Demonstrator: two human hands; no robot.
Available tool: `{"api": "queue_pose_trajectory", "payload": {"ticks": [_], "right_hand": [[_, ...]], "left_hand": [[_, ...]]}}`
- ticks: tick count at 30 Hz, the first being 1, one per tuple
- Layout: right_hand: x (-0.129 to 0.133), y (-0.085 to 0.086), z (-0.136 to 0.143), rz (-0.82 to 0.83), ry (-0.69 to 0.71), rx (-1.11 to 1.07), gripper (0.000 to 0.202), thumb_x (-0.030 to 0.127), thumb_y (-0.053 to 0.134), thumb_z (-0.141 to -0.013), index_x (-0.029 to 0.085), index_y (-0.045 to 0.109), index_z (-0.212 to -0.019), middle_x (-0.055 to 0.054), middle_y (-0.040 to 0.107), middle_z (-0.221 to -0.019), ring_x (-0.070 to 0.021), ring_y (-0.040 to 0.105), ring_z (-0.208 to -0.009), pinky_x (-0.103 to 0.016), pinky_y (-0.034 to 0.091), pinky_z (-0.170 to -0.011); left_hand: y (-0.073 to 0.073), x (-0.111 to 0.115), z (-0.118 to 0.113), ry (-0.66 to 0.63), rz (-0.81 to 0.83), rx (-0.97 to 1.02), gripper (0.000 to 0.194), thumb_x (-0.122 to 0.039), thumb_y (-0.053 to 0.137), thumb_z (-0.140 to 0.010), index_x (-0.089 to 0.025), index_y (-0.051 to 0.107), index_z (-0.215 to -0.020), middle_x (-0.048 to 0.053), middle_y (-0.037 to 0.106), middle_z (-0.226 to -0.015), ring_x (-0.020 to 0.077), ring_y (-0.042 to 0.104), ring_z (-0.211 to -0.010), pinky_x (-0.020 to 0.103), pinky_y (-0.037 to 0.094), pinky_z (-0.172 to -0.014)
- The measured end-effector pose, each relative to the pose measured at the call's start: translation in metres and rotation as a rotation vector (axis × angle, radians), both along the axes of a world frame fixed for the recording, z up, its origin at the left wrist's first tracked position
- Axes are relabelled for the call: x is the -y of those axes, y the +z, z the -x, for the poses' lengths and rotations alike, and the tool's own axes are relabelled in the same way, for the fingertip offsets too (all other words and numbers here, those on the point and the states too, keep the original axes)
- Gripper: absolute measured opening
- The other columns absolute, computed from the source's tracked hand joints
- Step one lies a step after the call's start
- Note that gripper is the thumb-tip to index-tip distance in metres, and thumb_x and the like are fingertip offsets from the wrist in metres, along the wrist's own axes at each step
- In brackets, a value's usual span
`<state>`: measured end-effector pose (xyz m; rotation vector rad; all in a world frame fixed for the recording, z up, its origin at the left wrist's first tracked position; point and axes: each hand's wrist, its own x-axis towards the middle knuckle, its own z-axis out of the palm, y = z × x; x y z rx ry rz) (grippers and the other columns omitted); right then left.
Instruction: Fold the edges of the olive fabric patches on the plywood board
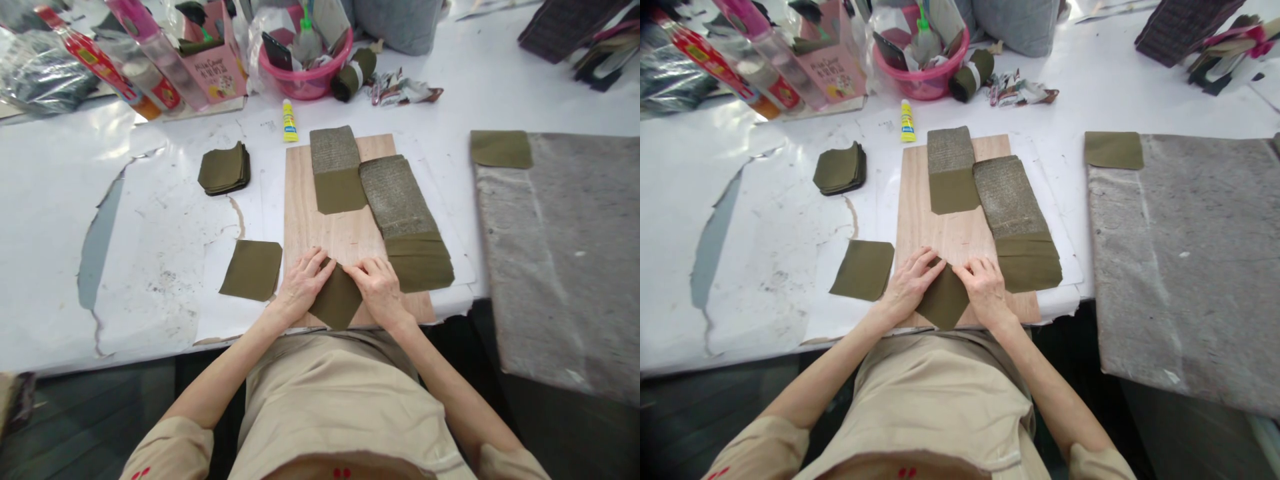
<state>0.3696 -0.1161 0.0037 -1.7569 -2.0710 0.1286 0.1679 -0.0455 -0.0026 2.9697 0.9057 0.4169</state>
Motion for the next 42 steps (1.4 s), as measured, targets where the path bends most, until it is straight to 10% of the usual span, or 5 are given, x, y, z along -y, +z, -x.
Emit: {"api": "queue_pose_trajectory", "payload": {"ticks": [42], "right_hand": [[0.028, 0.007, -0.021, 0.018, -0.009, 0.071, 0.022, 0.021, 0.052, -0.096, 0.022, 0.069, -0.109, -0.004, 0.065, -0.092, -0.0192, 0.049, -0.085, -0.032, 0.034, -0.078]], "left_hand": [[0.024, -0.002, -0.02, -0.209, -0.003, -0.18, 0.036, -0.017, 0.046, -0.096, -0.013, 0.051, -0.132, 0.013, 0.058, -0.121, 0.0245, 0.051, -0.119, 0.039, 0.041, -0.101]]}}
